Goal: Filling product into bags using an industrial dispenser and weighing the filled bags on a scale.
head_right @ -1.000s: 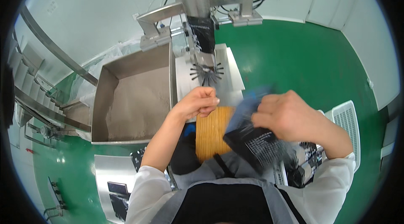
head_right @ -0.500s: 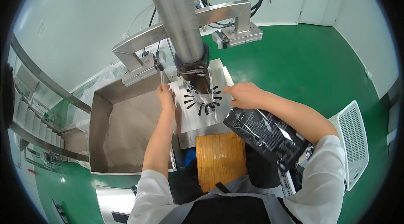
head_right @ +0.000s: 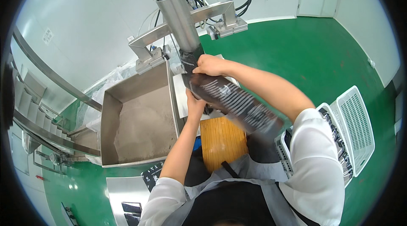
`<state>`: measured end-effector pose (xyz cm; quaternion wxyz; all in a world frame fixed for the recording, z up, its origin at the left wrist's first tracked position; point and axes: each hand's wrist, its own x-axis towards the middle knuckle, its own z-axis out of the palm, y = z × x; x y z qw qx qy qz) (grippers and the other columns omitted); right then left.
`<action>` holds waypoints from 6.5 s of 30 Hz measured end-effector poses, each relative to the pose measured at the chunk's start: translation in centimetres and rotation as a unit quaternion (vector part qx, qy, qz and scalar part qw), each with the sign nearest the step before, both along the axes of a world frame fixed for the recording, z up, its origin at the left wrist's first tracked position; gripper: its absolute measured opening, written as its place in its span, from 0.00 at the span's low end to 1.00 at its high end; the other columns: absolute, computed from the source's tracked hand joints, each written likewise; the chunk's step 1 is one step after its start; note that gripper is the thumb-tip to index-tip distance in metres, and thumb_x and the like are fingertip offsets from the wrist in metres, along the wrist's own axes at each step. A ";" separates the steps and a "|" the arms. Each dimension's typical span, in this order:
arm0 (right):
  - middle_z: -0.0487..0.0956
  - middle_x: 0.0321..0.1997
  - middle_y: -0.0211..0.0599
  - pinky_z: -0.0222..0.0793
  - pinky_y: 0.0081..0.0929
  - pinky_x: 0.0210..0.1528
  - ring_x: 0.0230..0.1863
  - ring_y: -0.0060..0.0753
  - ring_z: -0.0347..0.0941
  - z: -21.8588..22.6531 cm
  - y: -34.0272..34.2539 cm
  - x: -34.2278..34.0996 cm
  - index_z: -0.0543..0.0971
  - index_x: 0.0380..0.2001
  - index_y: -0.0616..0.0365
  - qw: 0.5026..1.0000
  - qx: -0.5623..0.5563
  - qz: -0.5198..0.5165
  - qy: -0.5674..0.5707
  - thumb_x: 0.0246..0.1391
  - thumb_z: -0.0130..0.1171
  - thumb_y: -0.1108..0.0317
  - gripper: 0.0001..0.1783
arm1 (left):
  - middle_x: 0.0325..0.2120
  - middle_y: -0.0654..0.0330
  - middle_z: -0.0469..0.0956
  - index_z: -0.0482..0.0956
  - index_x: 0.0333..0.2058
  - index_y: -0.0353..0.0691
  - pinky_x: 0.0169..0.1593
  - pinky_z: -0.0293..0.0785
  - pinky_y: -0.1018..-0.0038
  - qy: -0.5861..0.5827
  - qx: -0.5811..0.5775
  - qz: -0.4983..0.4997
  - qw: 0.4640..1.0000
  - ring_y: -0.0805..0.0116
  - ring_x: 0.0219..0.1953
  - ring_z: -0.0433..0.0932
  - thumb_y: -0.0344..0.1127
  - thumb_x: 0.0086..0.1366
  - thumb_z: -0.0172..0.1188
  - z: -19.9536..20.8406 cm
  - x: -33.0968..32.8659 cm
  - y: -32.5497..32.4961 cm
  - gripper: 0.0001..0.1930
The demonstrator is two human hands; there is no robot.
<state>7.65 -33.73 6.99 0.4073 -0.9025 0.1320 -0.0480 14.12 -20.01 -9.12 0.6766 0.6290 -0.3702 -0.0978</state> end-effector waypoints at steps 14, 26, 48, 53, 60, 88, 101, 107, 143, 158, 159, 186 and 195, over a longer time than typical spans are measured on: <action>0.76 0.18 0.45 0.70 0.41 0.25 0.22 0.49 0.75 -7.9 10.8 -18.4 0.79 0.19 0.58 0.909 -0.269 0.307 0.084 0.53 0.51 0.51 0.22 | 0.53 0.45 0.62 0.46 0.60 0.30 0.57 0.63 0.65 0.062 0.102 0.099 0.988 0.56 0.56 0.65 0.26 0.41 0.72 -9.7 -19.9 13.5 0.51; 0.74 0.17 0.42 0.67 0.39 0.28 0.24 0.40 0.75 -1.3 -2.5 -4.6 0.74 0.26 0.55 0.938 -0.269 0.155 -0.151 0.61 0.44 0.58 0.16 | 0.39 0.56 0.74 0.70 0.47 0.37 0.34 0.72 0.78 -0.179 0.031 -0.070 0.981 0.73 0.35 0.75 0.18 0.49 0.51 13.8 -2.8 6.5 0.23; 0.72 0.18 0.52 0.65 0.46 0.28 0.25 0.59 0.70 -6.5 -3.0 2.2 0.72 0.20 0.63 0.928 -0.153 -0.154 -0.302 0.53 0.56 0.64 0.14 | 0.29 0.48 0.77 0.73 0.39 0.31 0.27 0.76 0.75 -0.371 0.109 0.036 0.922 0.66 0.25 0.79 0.26 0.62 0.52 17.1 5.8 -1.7 0.07; 0.72 0.22 0.53 0.63 0.45 0.27 0.25 0.58 0.69 -7.1 -2.6 2.6 0.70 0.20 0.65 0.913 -0.111 -0.176 -0.350 0.53 0.56 0.67 0.13 | 0.57 0.46 0.61 0.65 0.52 0.28 0.40 0.77 0.71 -0.030 0.189 0.055 0.980 0.63 0.45 0.77 0.34 0.66 0.51 4.6 13.1 0.4 0.19; 0.71 0.20 0.51 0.64 0.43 0.25 0.22 0.56 0.69 -7.0 -1.0 3.0 0.69 0.20 0.64 0.918 -0.093 -0.155 -0.354 0.53 0.56 0.68 0.13 | 0.67 0.48 0.41 0.43 0.64 0.30 0.66 0.41 0.55 0.290 -0.029 -0.017 0.956 0.58 0.69 0.40 0.61 0.65 0.45 -1.7 20.2 -1.5 0.43; 0.81 0.40 0.35 0.69 0.23 0.40 0.38 0.25 0.75 -12.0 7.7 -14.9 0.78 0.43 0.63 0.882 0.447 0.057 -0.134 0.54 0.57 0.67 0.15 | 0.41 0.51 0.70 0.76 0.33 0.35 0.39 0.72 0.69 -0.290 0.150 0.118 0.938 0.56 0.39 0.74 0.28 0.47 0.69 6.1 -18.1 18.0 0.14; 0.75 0.28 0.22 0.62 0.19 0.38 0.32 0.18 0.66 -17.5 10.9 -18.4 0.79 0.29 0.65 0.923 0.322 -0.029 -0.211 0.54 0.58 0.73 0.06 | 0.36 0.59 0.78 0.78 0.36 0.27 0.45 0.65 0.81 0.139 -0.042 0.113 0.983 0.76 0.38 0.72 0.24 0.64 0.53 -3.1 -17.3 17.7 0.06; 0.75 0.24 0.23 0.64 0.16 0.33 0.28 0.14 0.68 -18.5 14.0 -16.7 0.76 0.24 0.62 0.750 0.540 -0.180 -0.338 0.57 0.54 0.72 0.08 | 0.29 0.63 0.75 0.75 0.28 0.31 0.40 0.63 0.83 0.280 -0.161 0.121 0.939 0.79 0.32 0.68 0.25 0.65 0.52 -2.2 -17.8 17.4 0.06; 0.72 0.20 0.20 0.60 0.15 0.26 0.24 0.10 0.64 -18.2 10.0 -15.9 0.74 0.19 0.58 0.849 0.477 -0.195 -0.118 0.58 0.56 0.62 0.16 | 0.26 0.57 0.80 0.78 0.32 0.30 0.31 0.75 0.76 0.402 0.327 -0.348 0.781 0.70 0.25 0.78 0.30 0.59 0.61 0.4 -6.4 4.8 0.07; 0.73 0.17 0.23 0.59 0.18 0.21 0.18 0.12 0.64 -19.7 13.8 -16.0 0.75 0.17 0.59 0.803 0.507 -0.243 -0.198 0.58 0.55 0.66 0.16 | 0.26 0.60 0.79 0.78 0.31 0.31 0.30 0.71 0.77 0.335 0.275 -0.210 0.877 0.73 0.24 0.75 0.27 0.61 0.59 3.6 -9.7 21.9 0.05; 0.73 0.17 0.23 0.59 0.18 0.21 0.18 0.12 0.64 -19.7 13.9 -16.3 0.75 0.17 0.59 0.803 0.505 -0.244 -0.200 0.58 0.55 0.66 0.16 | 0.26 0.60 0.79 0.78 0.31 0.31 0.30 0.71 0.77 0.333 0.274 -0.212 0.877 0.73 0.24 0.75 0.27 0.61 0.59 3.3 -10.2 22.4 0.05; 0.73 0.19 0.41 0.61 0.41 0.23 0.23 0.50 0.70 -1.6 15.2 -45.7 0.72 0.17 0.60 0.977 -0.075 -0.084 -0.180 0.54 0.55 0.59 0.18 | 0.29 0.57 0.74 0.67 0.22 0.31 0.38 0.60 0.77 -0.065 -0.058 -0.358 0.930 0.73 0.31 0.65 0.20 0.58 0.53 15.3 -24.6 6.3 0.07; 0.70 0.12 0.42 0.62 0.35 0.20 0.15 0.40 0.68 3.8 3.4 -52.6 0.75 0.15 0.61 0.851 -0.283 -0.439 -0.055 0.49 0.61 0.51 0.23 | 0.18 0.72 0.63 0.68 0.18 0.39 0.28 0.51 0.83 0.023 -0.058 -0.405 0.912 0.83 0.24 0.57 0.28 0.61 0.60 14.2 -31.7 -14.0 0.13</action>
